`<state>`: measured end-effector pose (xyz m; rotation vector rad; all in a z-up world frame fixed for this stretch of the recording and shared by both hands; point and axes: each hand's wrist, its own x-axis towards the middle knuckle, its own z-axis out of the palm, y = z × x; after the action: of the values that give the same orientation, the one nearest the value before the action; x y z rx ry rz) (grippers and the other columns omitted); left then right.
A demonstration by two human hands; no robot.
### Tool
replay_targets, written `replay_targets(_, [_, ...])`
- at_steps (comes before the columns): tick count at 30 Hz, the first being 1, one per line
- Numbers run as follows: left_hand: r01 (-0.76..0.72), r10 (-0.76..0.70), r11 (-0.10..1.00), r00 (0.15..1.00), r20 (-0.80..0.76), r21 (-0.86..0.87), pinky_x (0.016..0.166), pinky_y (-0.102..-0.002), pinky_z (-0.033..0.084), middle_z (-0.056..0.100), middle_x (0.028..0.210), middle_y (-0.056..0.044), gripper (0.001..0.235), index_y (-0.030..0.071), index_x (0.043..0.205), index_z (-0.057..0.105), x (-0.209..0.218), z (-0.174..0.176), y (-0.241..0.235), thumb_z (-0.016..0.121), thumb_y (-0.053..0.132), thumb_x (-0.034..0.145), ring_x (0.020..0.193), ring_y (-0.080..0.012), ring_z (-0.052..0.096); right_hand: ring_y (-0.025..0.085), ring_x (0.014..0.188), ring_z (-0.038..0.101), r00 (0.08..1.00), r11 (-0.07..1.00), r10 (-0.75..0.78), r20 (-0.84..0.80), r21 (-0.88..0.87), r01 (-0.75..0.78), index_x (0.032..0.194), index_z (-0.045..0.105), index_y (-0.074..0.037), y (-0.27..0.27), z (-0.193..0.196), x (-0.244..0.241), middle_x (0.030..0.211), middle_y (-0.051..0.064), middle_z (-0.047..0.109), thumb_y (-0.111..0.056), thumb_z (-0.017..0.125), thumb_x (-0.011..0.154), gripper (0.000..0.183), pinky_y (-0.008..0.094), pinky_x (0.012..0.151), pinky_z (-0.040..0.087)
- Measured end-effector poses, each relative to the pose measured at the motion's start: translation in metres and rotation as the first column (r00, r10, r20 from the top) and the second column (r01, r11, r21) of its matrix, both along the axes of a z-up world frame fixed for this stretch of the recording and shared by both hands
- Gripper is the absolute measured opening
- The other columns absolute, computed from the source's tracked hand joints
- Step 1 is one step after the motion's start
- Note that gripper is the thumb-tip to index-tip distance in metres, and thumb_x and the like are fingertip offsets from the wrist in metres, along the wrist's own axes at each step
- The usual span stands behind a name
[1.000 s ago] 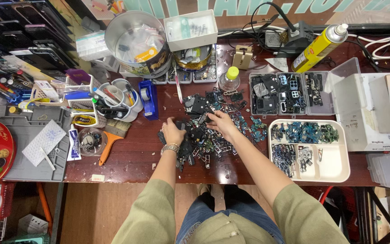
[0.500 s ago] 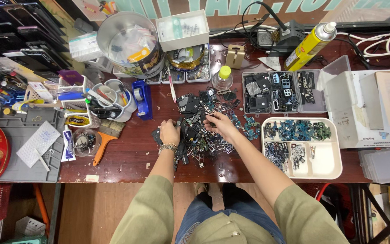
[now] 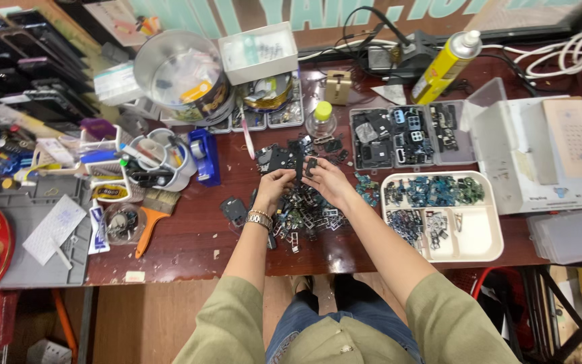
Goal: The person sorts small electronic components and circuit board fragments on a cluttered workbench. They pick up pieces, separate them by type, and place them into a compartmentalized tray. The person handles the components by hand without using tools.
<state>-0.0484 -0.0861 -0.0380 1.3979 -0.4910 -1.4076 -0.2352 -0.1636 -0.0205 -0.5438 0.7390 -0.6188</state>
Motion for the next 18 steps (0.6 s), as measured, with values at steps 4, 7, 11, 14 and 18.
replay_targets(4, [0.102, -0.104, 0.994, 0.991, 0.085, 0.027, 0.055, -0.022, 0.042, 0.071, 0.078, -0.001, 0.016, 0.003, 0.1, 0.078, -0.03, 0.006, -0.023, 0.074, 0.017, 0.093, 0.064, -0.0062, 0.06, 0.02, 0.108, 0.065, 0.997, 0.998, -0.043, -0.07, -0.057, 0.039, 0.134, 0.058, -0.004, -0.015, -0.015, -0.037, 0.118, 0.009, 0.067, -0.002, 0.056, 0.099, 0.036, 0.037, 0.095, 0.056])
replay_targets(7, [0.175, -0.167, 0.984, 0.971, 0.172, -0.035, 0.059, -0.023, 0.047, 0.072, 0.079, 0.0, 0.013, 0.003, 0.097, 0.078, -0.067, 0.02, -0.04, 0.075, 0.015, 0.091, 0.066, -0.0068, 0.061, 0.022, 0.105, 0.064, 0.984, 0.988, -0.137, -0.115, -0.089, 0.127, 0.131, 0.059, -0.002, -0.025, -0.027, -0.064, 0.116, 0.01, 0.065, -0.003, 0.063, 0.099, 0.032, 0.038, 0.094, 0.056])
replay_targets(11, [0.224, -0.009, 0.95, 0.719, 0.695, -0.22, 0.066, -0.031, 0.051, 0.068, 0.081, -0.004, 0.009, 0.005, 0.092, 0.076, -0.127, 0.057, -0.051, 0.076, 0.013, 0.087, 0.072, -0.0166, 0.065, 0.023, 0.107, 0.067, 0.947, 0.96, -0.277, -0.16, -0.007, 0.279, 0.128, 0.057, -0.003, -0.036, -0.021, -0.105, 0.119, 0.013, 0.066, -0.015, 0.062, 0.1, 0.031, 0.039, 0.096, 0.059])
replay_targets(14, [0.404, 0.125, 0.869, 0.376, 0.918, -0.284, 0.074, -0.04, 0.053, 0.067, 0.09, -0.008, 0.008, 0.007, 0.092, 0.074, -0.157, 0.088, -0.056, 0.076, 0.011, 0.086, 0.086, -0.0276, 0.067, 0.029, 0.105, 0.069, 0.936, 0.921, -0.325, -0.133, 0.18, 0.346, 0.123, 0.058, 0.002, -0.045, -0.004, -0.146, 0.116, 0.02, 0.067, -0.032, 0.057, 0.101, 0.04, 0.043, 0.094, 0.059])
replay_targets(18, [0.675, 0.1, 0.716, 0.152, 0.983, -0.177, 0.084, -0.042, 0.054, 0.064, 0.099, -0.008, 0.009, 0.009, 0.101, 0.072, -0.183, 0.109, -0.07, 0.073, 0.012, 0.093, 0.098, -0.0291, 0.065, 0.029, 0.101, 0.07, 0.967, 0.965, -0.205, -0.151, 0.132, 0.226, 0.118, 0.064, 0.005, -0.056, 0.008, -0.194, 0.111, 0.02, 0.068, -0.024, 0.062, 0.102, 0.033, 0.041, 0.094, 0.06])
